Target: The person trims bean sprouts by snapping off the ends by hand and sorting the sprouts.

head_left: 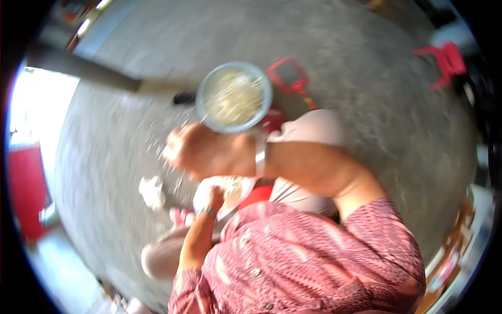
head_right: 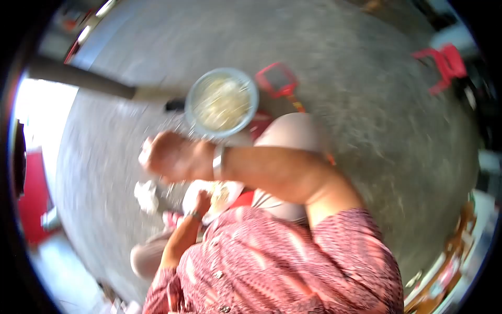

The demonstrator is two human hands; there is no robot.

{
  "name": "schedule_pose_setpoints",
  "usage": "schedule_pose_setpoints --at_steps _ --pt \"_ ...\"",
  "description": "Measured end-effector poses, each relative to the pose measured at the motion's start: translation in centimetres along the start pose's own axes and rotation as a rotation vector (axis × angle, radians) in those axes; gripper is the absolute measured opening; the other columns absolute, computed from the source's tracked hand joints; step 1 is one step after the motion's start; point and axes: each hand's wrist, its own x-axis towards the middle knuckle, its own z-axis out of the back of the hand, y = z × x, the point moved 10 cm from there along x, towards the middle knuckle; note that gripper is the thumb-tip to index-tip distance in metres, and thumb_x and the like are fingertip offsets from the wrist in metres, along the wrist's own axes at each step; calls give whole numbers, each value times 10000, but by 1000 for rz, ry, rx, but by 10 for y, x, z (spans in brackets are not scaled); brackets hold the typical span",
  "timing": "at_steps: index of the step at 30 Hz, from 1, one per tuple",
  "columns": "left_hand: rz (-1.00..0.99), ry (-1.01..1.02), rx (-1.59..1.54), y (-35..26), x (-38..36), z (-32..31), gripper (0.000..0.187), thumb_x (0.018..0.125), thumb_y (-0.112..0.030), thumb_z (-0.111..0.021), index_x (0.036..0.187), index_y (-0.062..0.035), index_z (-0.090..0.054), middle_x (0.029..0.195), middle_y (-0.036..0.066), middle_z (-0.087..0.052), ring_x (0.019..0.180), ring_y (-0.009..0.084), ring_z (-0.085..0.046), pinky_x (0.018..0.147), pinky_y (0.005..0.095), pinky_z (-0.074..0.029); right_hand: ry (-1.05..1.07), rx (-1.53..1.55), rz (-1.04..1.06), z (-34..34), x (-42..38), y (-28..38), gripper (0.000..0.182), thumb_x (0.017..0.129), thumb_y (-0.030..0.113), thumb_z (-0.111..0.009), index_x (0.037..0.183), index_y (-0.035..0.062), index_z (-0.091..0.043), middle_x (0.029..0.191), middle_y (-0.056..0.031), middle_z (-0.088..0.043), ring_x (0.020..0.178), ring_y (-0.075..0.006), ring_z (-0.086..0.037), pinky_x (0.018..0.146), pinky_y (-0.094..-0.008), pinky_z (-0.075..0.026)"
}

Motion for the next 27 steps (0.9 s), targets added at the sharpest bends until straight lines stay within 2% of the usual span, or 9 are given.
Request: schedule_pose_setpoints --at_steps 1,2,4,5,11,15,16,19,27 --pt "56 84 -234 -1 2 40 106 748 -130 -548 799 -67 -615 883 154 -599 948 355 -524 892 507 -386 57 -47 -14 2 -1 -1 284 649 155 -687 888 16 -624 918 -159 -625 876 -276 -629 717 -390 -544" --pt "503 -182 -802 31 -22 95 70 757 -100 -563 785 -44 -594 868 203 -595 876 415 -558 804 496 -446 -64 -75 16 1 -3 -2 190 658 100 -634 835 41 -593 845 -114 -596 832 -259 -622 660 -365 -533" --pt "496 -306 -815 27 -34 153 93 775 -109 -563 798 -19 -562 852 256 -591 839 463 -563 727 496 -470 -97 -101 -17 6 -8 -7 151 668 89 -621 804 39 -575 791 -115 -579 725 -266 -618 643 -364 -533" --pt "520 -318 -817 30 -36 152 99 771 -113 -568 800 -19 -556 828 258 -595 825 464 -569 713 505 -466 -71 -119 10 5 -8 -6 199 662 102 -653 841 24 -612 809 -160 -624 716 -271 -665 631 -372 -552" --pt "458 -262 -1054 28 -39 113 209 793 -173 -609 852 20 -552 693 251 -571 689 408 -590 605 435 -447 2 -191 79 -39 6 -4 127 699 57 -617 820 29 -590 800 -143 -618 715 -285 -669 618 -358 -552" --pt "447 -329 -1081 27 -55 137 216 801 -152 -612 872 38 -538 664 226 -576 617 372 -548 592 425 -429 36 -173 104 -54 9 7 106 714 58 -606 815 38 -582 803 -132 -611 709 -285 -663 615 -378 -546" --pt "486 -273 -1147 28 -59 139 202 797 -117 -619 888 47 -544 738 235 -579 685 356 -570 624 421 -433 -23 -176 155 -49 9 14 74 722 57 -601 783 43 -562 787 -131 -600 700 -295 -654 603 -386 -539" --pt "383 -542 -1138 31 -66 149 189 764 -39 -638 910 49 -556 979 205 -564 869 318 -575 732 373 -452 81 -75 111 -76 19 1 51 739 50 -586 753 49 -537 761 -129 -581 688 -304 -640 595 -388 -530" --pt "548 -476 -1071 30 -68 140 164 723 -55 -623 878 -5 -612 926 202 -604 898 394 -599 761 402 -490 174 -108 117 -93 31 8 94 775 97 -641 847 57 -595 780 -108 -600 698 -262 -644 601 -342 -538"
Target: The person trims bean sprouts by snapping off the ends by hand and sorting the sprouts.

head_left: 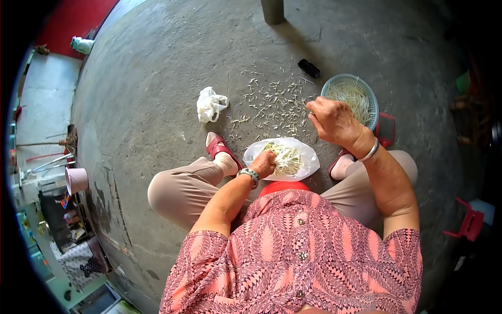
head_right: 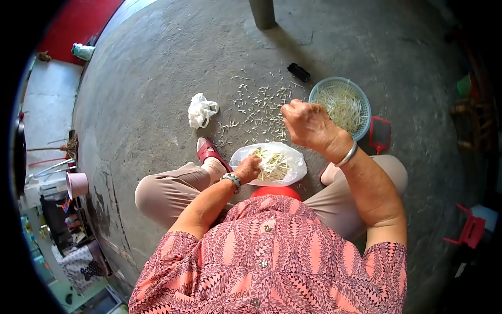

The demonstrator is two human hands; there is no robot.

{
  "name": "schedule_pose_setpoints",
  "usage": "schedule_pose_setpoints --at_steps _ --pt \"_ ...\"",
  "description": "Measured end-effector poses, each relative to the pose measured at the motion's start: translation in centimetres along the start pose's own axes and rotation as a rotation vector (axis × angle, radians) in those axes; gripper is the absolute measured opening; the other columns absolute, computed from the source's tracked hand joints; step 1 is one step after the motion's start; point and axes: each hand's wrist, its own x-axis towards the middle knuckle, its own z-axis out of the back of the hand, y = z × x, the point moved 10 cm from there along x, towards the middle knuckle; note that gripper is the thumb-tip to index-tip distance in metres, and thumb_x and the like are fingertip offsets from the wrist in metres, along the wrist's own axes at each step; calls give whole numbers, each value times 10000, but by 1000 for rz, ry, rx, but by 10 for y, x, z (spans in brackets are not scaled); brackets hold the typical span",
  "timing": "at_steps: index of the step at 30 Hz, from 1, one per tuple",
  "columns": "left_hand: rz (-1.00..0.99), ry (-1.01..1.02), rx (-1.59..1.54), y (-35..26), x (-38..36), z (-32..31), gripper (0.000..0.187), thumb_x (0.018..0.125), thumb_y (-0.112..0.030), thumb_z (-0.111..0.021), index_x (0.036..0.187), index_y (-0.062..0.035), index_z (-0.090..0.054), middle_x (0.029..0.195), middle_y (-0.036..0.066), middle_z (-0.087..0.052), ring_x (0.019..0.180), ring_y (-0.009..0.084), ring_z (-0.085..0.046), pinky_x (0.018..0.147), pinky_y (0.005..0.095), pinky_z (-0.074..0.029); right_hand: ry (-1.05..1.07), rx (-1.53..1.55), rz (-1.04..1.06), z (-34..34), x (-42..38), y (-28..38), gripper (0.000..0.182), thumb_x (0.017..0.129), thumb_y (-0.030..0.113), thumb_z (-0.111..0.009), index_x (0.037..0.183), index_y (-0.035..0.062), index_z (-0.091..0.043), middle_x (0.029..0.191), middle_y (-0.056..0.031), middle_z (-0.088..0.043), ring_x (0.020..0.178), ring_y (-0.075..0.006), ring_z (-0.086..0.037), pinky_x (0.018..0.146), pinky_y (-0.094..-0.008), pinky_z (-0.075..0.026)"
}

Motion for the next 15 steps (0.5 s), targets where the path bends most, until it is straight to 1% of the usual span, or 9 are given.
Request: schedule_pose_setpoints --at_steps 1,3,4,7,8,11,12,15 --pt "88 124 9 11 0 -11 160 726 -65 -617 873 -2 -621 857 225 -622 854 408 -613 732 424 -495 8 1 3 -2 2 0 99 779 102 -641 854 54 -597 785 -111 -601 699 -263 -645 604 -342 -539" --pt "99 68 -16 8 -5 -3 152 734 -69 -605 869 -4 -627 817 241 -629 836 422 -616 720 437 -496 23 6 2 -7 6 -1 108 789 112 -642 869 50 -603 793 -116 -602 702 -265 -646 610 -343 -540" --pt "115 55 -26 15 -3 -4 156 743 -73 -601 884 -11 -618 816 251 -628 838 433 -611 713 452 -489 37 13 3 -12 7 -3 129 796 125 -644 888 44 -605 807 -124 -604 716 -271 -646 622 -352 -542" --pt "76 -1 -47 5 1 7 175 745 -82 -612 903 -8 -596 806 252 -624 831 438 -608 702 461 -482 94 11 -4 -23 11 -9 133 796 127 -643 890 43 -600 813 -128 -606 741 -279 -645 634 -363 -542" --pt "90 16 -35 7 4 5 198 749 -94 -623 920 -9 -575 823 253 -623 845 435 -606 705 465 -476 124 42 -22 -31 10 -15 133 797 128 -641 887 41 -594 822 -136 -607 772 -294 -642 663 -376 -541" --pt "81 29 -51 9 6 0 216 751 -119 -643 921 -8 -570 853 251 -624 864 429 -603 719 458 -477 175 49 -25 -43 11 -24 128 803 127 -629 881 35 -587 828 -150 -606 784 -311 -638 691 -386 -537" --pt "109 87 -23 9 6 -5 244 753 -150 -658 935 -12 -573 881 246 -627 878 425 -601 740 453 -480 233 45 -74 -52 9 -32 128 809 130 -616 883 31 -585 831 -161 -605 789 -324 -634 712 -390 -534" --pt "85 128 -9 0 2 -5 223 746 -152 -638 913 -15 -581 883 250 -634 891 421 -610 778 458 -495 250 49 -58 -64 9 -37 129 814 135 -610 885 30 -585 830 -165 -603 791 -327 -635 709 -389 -534"
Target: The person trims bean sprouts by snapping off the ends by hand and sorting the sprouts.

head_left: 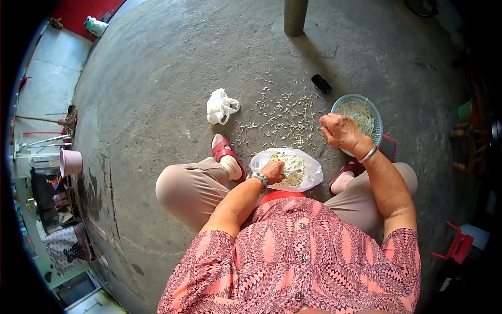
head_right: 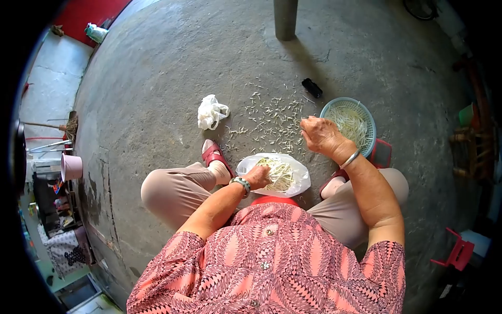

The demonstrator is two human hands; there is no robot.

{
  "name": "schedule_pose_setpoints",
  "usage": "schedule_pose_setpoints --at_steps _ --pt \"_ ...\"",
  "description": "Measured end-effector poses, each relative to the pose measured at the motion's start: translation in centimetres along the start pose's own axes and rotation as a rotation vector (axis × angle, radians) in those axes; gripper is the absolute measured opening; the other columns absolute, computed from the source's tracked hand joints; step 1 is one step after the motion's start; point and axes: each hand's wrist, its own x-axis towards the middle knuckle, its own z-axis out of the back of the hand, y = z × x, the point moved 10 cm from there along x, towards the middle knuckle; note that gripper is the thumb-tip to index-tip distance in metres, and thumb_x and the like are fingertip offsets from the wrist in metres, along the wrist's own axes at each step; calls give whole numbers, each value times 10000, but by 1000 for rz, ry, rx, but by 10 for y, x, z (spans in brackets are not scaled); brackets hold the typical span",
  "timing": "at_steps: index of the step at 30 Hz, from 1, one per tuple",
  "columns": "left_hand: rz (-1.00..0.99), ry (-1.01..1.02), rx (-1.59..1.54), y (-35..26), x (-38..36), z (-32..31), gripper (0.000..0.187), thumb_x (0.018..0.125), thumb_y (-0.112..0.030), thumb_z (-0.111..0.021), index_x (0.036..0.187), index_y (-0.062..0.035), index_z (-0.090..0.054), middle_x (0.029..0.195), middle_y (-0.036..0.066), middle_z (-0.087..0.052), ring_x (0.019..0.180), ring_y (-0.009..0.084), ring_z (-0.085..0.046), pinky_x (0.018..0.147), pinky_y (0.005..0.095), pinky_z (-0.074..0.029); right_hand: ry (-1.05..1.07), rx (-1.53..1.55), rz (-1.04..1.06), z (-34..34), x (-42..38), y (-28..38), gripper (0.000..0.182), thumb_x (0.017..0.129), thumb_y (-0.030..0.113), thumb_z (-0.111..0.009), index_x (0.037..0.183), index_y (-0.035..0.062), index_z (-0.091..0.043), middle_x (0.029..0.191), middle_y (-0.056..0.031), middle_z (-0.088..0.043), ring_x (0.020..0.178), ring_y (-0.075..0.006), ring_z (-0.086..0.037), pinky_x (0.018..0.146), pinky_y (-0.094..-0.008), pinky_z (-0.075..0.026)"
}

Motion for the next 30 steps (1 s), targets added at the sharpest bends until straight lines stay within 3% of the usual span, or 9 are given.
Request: schedule_pose_setpoints --at_steps 4,5,9,12,16,21,25,28,30 --pt "80 1 90 8 -4 -7 236 778 -202 -624 898 -4 -582 888 267 -633 894 417 -615 779 469 -497 -23 -19 58 -3 4 19 109 816 132 -611 871 41 -585 836 -144 -613 806 -310 -636 709 -390 -535" --pt "101 -10 127 12 -2 -10 211 799 -186 -590 896 0 -616 901 254 -645 909 389 -628 781 457 -505 -38 -15 77 0 3 26 172 781 69 -633 944 27 -599 810 -146 -613 779 -318 -624 704 -388 -515" --pt "100 158 350 6 -5 -19 207 780 -132 -575 917 -26 -688 951 204 -674 924 335 -656 786 408 -524 -37 -11 100 7 3 45 175 780 66 -639 948 29 -603 830 -146 -617 790 -324 -626 698 -386 -513" --pt "150 191 376 8 -5 -22 196 767 -128 -587 903 -34 -691 942 193 -678 916 337 -658 777 403 -528 -79 -15 120 18 0 50 122 798 115 -621 891 48 -578 826 -139 -609 795 -320 -630 693 -401 -522" --pt "124 206 327 -4 -5 -20 200 785 -183 -601 887 -33 -686 935 188 -679 907 337 -657 778 415 -525 -122 29 111 39 -4 62 143 792 97 -624 919 42 -586 807 -146 -599 772 -328 -622 675 -409 -508" --pt "-127 -47 145 -47 -7 9 163 798 -166 -563 845 -18 -615 784 226 -630 800 407 -625 716 464 -495 -168 90 104 50 -15 64 140 788 80 -625 912 33 -581 795 -155 -596 752 -335 -618 671 -401 -503" --pt "-107 -92 -3 -62 -6 29 176 809 -186 -600 830 -11 -600 753 234 -617 758 416 -613 668 464 -476 -178 118 101 52 -15 55 135 794 45 -609 920 2 -583 776 -163 -589 714 -335 -605 649 -392 -489" --pt "-53 -134 -139 -76 -18 55 247 842 -221 -632 810 17 -574 653 192 -588 626 292 -608 598 408 -468 -196 126 115 57 -12 56 126 803 54 -607 912 -5 -585 782 -166 -598 727 -337 -605 661 -393 -488" --pt "34 -104 -376 -64 -21 58 255 880 -229 -618 831 17 -574 617 59 -567 577 166 -572 533 337 -459 -210 155 114 60 -8 58 130 808 101 -619 903 17 -590 805 -160 -610 784 -343 -615 700 -413 -496"
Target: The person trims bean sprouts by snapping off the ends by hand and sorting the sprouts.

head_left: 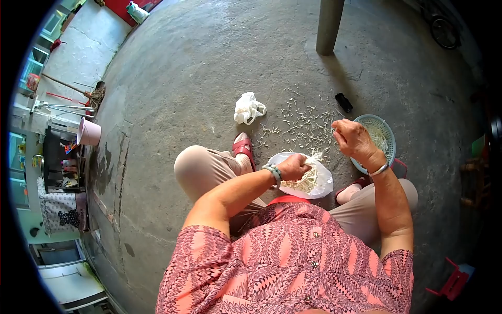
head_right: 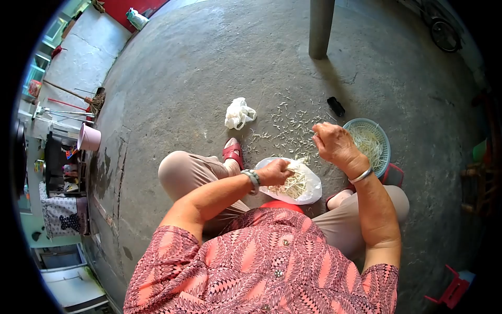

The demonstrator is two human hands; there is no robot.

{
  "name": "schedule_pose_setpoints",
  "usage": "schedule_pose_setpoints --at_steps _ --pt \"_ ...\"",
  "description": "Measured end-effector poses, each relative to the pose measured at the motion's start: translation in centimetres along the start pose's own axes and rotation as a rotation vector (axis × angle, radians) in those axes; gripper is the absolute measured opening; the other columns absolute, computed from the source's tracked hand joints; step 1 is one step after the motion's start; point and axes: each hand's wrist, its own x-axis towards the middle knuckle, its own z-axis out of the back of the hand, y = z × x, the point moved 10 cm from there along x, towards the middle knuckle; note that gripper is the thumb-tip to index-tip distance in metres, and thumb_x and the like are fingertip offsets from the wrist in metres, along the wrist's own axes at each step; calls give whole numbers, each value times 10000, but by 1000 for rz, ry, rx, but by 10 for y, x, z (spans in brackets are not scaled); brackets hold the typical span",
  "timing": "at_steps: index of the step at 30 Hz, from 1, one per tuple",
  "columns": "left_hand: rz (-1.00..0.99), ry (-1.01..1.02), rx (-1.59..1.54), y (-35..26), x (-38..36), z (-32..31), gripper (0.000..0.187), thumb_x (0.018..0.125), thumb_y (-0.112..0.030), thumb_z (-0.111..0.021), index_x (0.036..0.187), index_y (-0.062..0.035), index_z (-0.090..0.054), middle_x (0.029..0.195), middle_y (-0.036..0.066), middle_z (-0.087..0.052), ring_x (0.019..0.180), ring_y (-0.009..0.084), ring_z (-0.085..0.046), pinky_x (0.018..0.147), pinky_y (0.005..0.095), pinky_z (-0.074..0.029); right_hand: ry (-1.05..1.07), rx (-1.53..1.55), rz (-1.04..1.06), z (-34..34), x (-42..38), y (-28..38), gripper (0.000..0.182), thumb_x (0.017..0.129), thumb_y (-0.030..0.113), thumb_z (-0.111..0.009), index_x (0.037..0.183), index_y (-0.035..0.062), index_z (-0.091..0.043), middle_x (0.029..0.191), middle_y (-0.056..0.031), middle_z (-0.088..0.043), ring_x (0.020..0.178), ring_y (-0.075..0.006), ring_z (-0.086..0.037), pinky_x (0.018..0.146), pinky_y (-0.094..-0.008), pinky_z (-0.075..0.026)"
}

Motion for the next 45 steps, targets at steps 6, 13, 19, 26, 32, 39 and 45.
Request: schedule_pose_setpoints --at_steps 6,13,19,26,32,39,45 --pt "127 36 -830 -42 -47 38 229 924 -284 -596 900 -56 -589 650 -10 -553 584 110 -579 527 300 -511 -1 62 -27 -10 -3 -11 160 819 139 -616 924 20 -611 824 -178 -640 803 -366 -625 712 -419 -504" --pt "-16 173 -1208 -118 -62 67 247 960 -288 -544 950 -43 -565 704 -16 -500 622 95 -530 579 269 -478 185 568 -344 -29 -15 -20 251 853 203 -594 968 -15 -645 819 -121 -677 757 -191 -660 647 -315 -526" --pt "-84 149 -1332 -132 -54 89 258 985 -300 -488 965 -50 -549 705 -17 -479 607 88 -505 589 286 -510 381 1007 -532 -26 -13 16 428 933 412 -505 960 9 -646 809 -72 -672 664 -128 -640 589 -246 -531" --pt "-87 74 -1476 -115 -42 99 246 979 -298 -494 985 -57 -542 722 -11 -507 671 104 -579 620 326 -569 437 1156 -615 -29 -9 14 370 918 346 -575 880 -14 -646 669 -62 -641 554 -101 -601 508 -207 -486" --pt "-37 56 -1452 -111 -40 90 250 978 -312 -492 989 -67 -539 743 4 -540 719 129 -593 664 326 -557 444 1040 -407 -12 11 20 123 874 76 -600 798 -19 -618 566 11 -522 486 -42 -451 433 -214 -361" --pt "-50 63 -1448 -105 -40 83 275 984 -312 -479 996 -47 -548 771 25 -573 735 155 -611 674 331 -572 147 1122 -426 24 19 -10 117 890 86 -569 840 -12 -610 593 -8 -546 506 -60 -488 467 -202 -379" --pt "-69 2 -1417 -109 -45 79 267 976 -258 -509 1071 -14 -558 778 37 -574 728 148 -612 641 285 -576 -19 1006 -466 -9 9 2 83 913 64 -569 885 -6 -604 679 -19 -613 593 -58 -569 541 -201 -476"
